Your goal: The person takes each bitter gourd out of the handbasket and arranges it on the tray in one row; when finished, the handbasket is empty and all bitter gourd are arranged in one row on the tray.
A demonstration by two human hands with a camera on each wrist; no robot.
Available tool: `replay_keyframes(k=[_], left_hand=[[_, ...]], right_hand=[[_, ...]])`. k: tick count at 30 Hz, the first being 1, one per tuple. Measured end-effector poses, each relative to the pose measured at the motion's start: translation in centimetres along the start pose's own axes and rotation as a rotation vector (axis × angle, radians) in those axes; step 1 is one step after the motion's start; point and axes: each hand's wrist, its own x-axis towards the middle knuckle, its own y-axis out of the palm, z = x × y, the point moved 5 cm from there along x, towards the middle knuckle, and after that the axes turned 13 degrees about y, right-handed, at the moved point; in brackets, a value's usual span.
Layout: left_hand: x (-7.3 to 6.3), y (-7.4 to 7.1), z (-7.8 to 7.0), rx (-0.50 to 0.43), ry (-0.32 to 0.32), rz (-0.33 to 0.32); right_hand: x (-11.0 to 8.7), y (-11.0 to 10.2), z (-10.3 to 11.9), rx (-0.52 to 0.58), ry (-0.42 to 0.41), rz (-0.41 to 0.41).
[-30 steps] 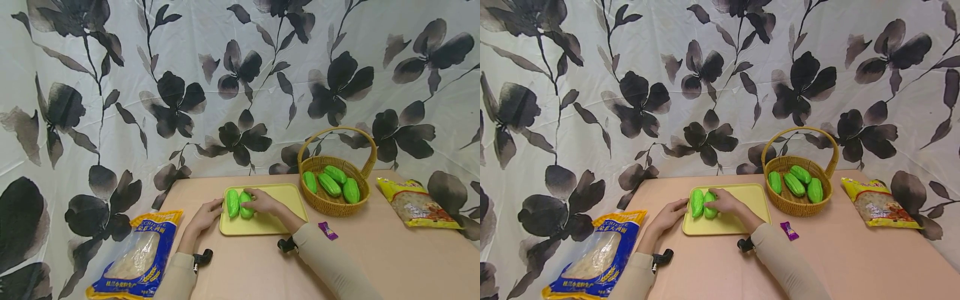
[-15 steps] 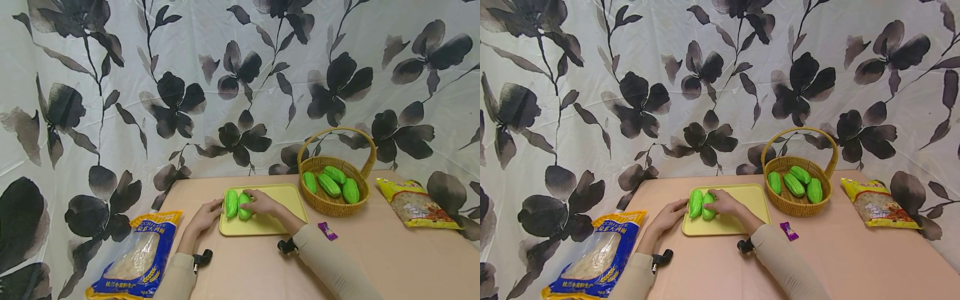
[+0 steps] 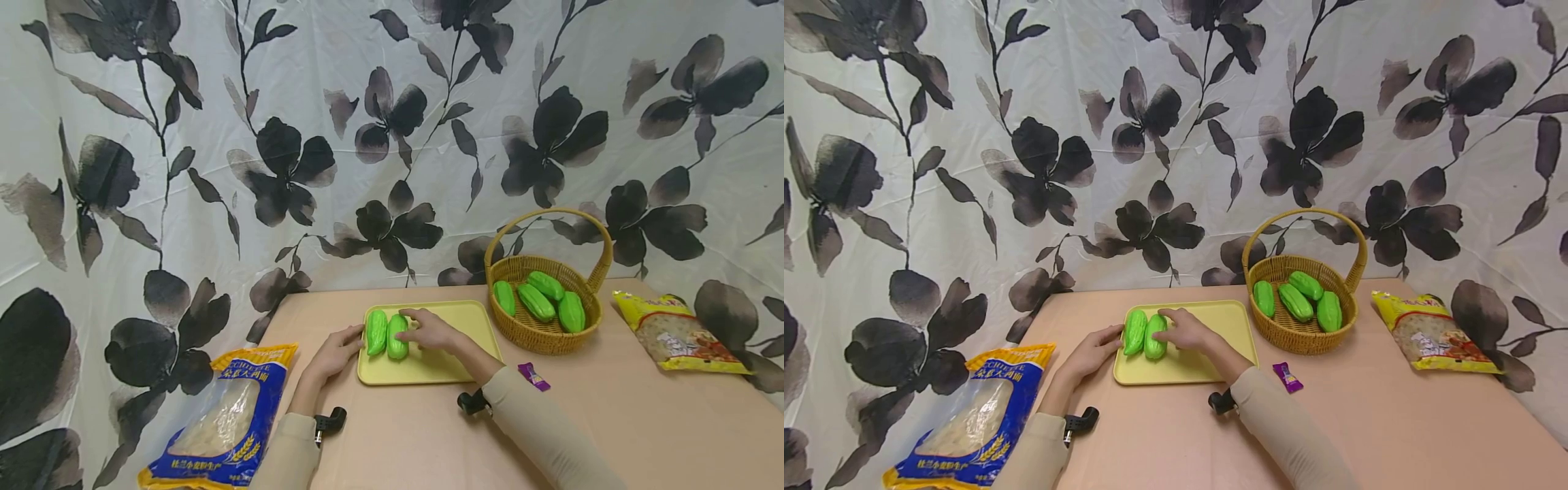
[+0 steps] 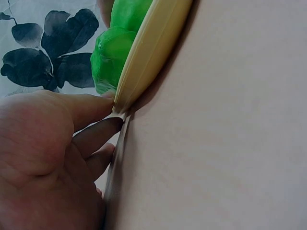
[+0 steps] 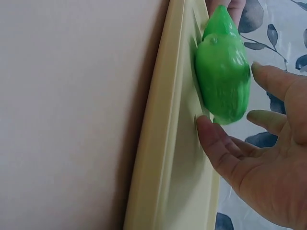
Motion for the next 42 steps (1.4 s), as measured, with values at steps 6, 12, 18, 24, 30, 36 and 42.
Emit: replay_keyframes(k=[6, 12, 18, 24, 30, 36, 42], left_hand=[[-0.1, -0.1, -0.1, -0.002, 0.001, -0.002], [0.0, 0.0, -0.1, -0.005, -0.003, -0.004], [-0.1, 0.0, -0.1, -0.004, 0.002, -0.005], [-0.1, 0.1, -0.1, -0.004, -0.003, 0.000], [-0.1, 0.0, -0.1, -0.001, -0.003, -0.004], [-0.1, 0.0, -0.1, -0.001, -0.003, -0.001], [-0.2, -0.1, 0.0, 0.001, -0.006, 0.004]], right_hand=[[-0.7, -1.7, 0.0, -0.033, -0.073, -0.086], [-2.5, -3.7, 0.7, -0.067, -0.152, -0.158], [-4.3, -6.2, 0.9, -0.013, -0.243, -0.281], [-6.2, -9.3, 1.1, 0.133, -0.367, -0.457], [-7.5, -12.3, 0.8, 0.207, -0.471, -0.618], [-10.4, -14.7, 1.9, 0.163, -0.453, -0.706], [-9.1, -16.7, -1.5, 0.189, -0.381, -0.737]])
